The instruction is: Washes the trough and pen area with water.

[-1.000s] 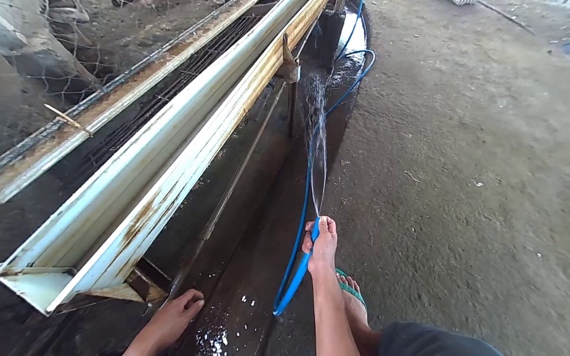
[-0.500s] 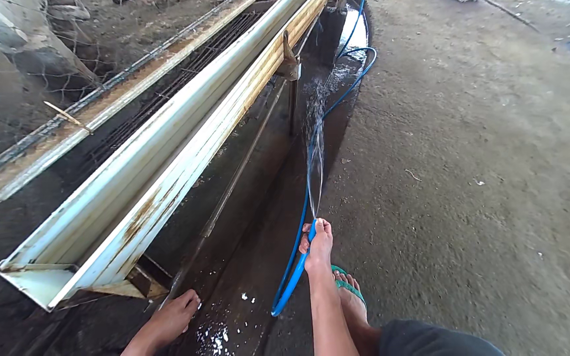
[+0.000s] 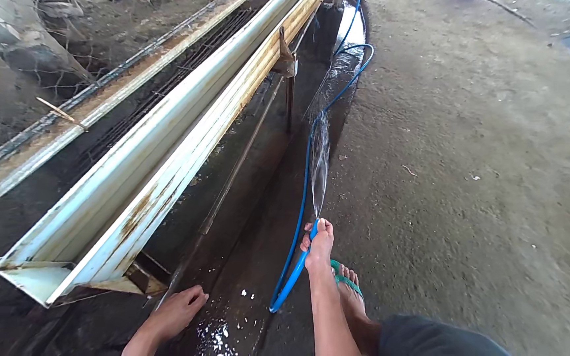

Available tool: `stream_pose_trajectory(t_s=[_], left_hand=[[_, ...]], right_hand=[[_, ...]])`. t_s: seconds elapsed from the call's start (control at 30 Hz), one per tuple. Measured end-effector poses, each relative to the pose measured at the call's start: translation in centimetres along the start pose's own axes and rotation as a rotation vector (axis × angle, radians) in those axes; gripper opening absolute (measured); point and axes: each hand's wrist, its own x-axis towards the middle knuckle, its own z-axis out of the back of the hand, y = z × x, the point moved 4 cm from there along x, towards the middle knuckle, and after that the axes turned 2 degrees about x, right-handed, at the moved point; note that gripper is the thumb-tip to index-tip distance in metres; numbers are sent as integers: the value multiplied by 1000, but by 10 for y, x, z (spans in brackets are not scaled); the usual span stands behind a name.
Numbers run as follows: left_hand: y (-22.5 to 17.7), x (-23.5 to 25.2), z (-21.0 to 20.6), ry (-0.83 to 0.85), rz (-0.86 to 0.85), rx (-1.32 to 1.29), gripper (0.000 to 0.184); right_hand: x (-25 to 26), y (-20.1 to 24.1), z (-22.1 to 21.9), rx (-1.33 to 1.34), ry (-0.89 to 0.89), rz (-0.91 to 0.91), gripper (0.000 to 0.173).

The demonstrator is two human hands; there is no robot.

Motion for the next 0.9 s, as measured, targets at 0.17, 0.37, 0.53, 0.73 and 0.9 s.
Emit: stream_pose_trajectory(t_s=[0.17, 0.37, 0.53, 0.73, 0.9], left_hand=[[-1, 2, -1, 3, -38, 4, 34], [-4, 3, 0, -36, -9, -6, 39], [-5, 0, 1, -43, -1, -16, 38], [1, -3, 3, -61, 19, -40, 37], [-4, -5, 7, -62, 46, -46, 39]], right_hand=[[-2, 3, -1, 22, -2, 15, 22], [3, -21, 7, -7, -20, -117, 23], [7, -52, 17, -51, -67, -231, 24], [19, -81, 30, -60, -113, -328, 27], [22, -82, 27, -88, -107, -298, 27]])
